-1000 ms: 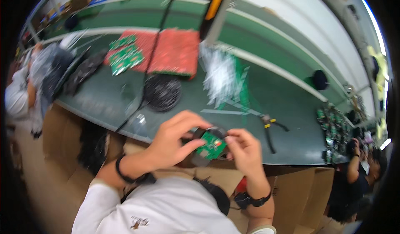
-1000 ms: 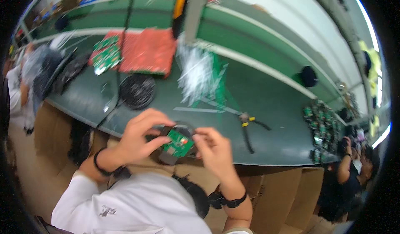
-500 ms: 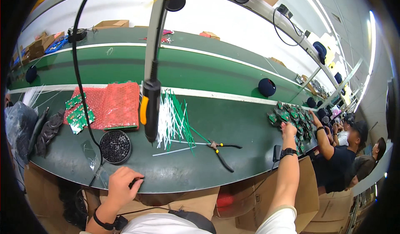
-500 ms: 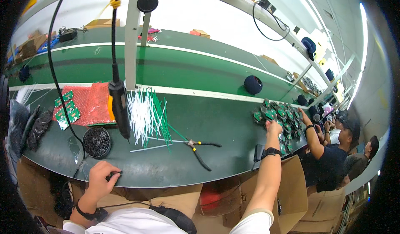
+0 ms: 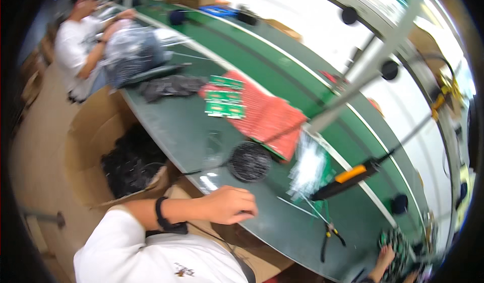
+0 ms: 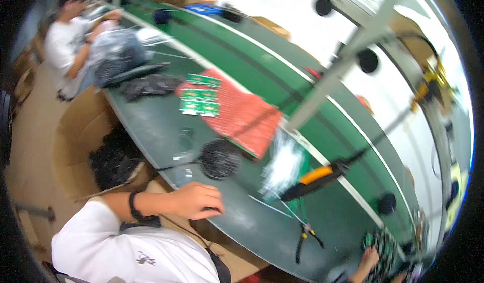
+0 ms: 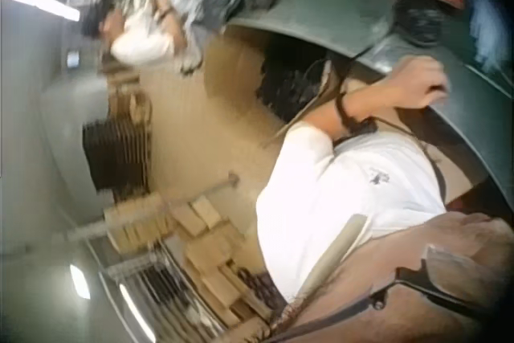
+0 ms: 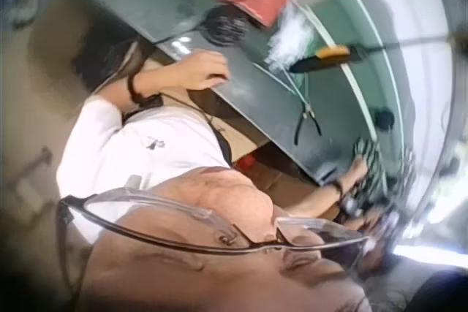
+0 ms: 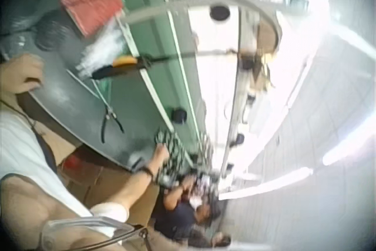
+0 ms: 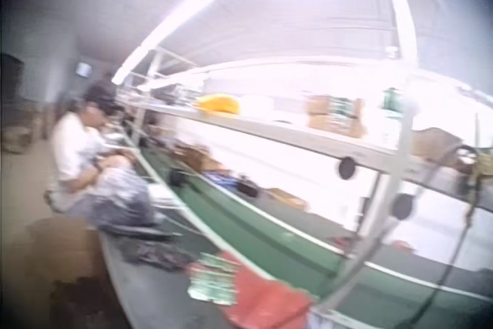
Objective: Assembling electronic components and circuit boards into plastic housings on a production line.
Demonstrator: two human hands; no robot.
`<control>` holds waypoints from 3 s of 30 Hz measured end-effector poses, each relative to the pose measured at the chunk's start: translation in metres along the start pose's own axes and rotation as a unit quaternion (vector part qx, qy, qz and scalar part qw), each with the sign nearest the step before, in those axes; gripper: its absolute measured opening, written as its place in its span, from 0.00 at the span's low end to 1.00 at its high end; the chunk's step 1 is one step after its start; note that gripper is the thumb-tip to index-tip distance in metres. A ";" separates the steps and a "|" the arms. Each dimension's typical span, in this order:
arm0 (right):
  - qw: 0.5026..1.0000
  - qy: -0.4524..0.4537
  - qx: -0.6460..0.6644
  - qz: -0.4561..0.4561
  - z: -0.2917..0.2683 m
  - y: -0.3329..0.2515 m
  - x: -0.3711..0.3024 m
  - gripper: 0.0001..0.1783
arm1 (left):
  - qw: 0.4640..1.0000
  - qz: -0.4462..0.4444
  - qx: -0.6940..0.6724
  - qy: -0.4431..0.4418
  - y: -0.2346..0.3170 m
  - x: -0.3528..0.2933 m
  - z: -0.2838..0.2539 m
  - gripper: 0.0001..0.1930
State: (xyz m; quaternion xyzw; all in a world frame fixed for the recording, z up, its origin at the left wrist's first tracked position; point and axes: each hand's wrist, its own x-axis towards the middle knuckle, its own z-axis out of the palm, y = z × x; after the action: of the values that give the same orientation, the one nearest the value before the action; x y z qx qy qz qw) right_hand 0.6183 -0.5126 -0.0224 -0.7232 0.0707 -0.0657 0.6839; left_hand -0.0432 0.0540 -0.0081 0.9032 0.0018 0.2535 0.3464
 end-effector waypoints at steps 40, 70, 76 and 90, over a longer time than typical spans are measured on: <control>0.875 -0.478 -0.072 -0.033 0.272 -0.029 -0.559 0.29 | 0.972 -0.018 0.131 0.196 -0.002 0.009 -0.031 0.16; 0.870 -0.451 -0.020 -0.198 0.297 -0.065 -0.621 0.18 | 0.913 -0.257 -0.300 0.099 0.049 0.001 -0.023 0.08; 0.888 -0.385 -0.012 -0.252 0.293 -0.045 -0.627 0.16 | 0.971 -0.159 -0.096 0.148 0.044 0.005 -0.014 0.08; 0.865 -0.484 0.121 0.052 0.237 -0.047 -0.551 0.19 | 0.835 -0.264 0.469 0.111 -0.104 0.046 -0.152 0.21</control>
State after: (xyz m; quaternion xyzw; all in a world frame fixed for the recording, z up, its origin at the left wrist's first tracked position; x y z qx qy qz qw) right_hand 0.1235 -0.1720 0.0125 -0.5708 -0.2402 0.3199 0.7170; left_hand -0.0548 0.2367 0.0440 0.8884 0.3976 0.2194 -0.0677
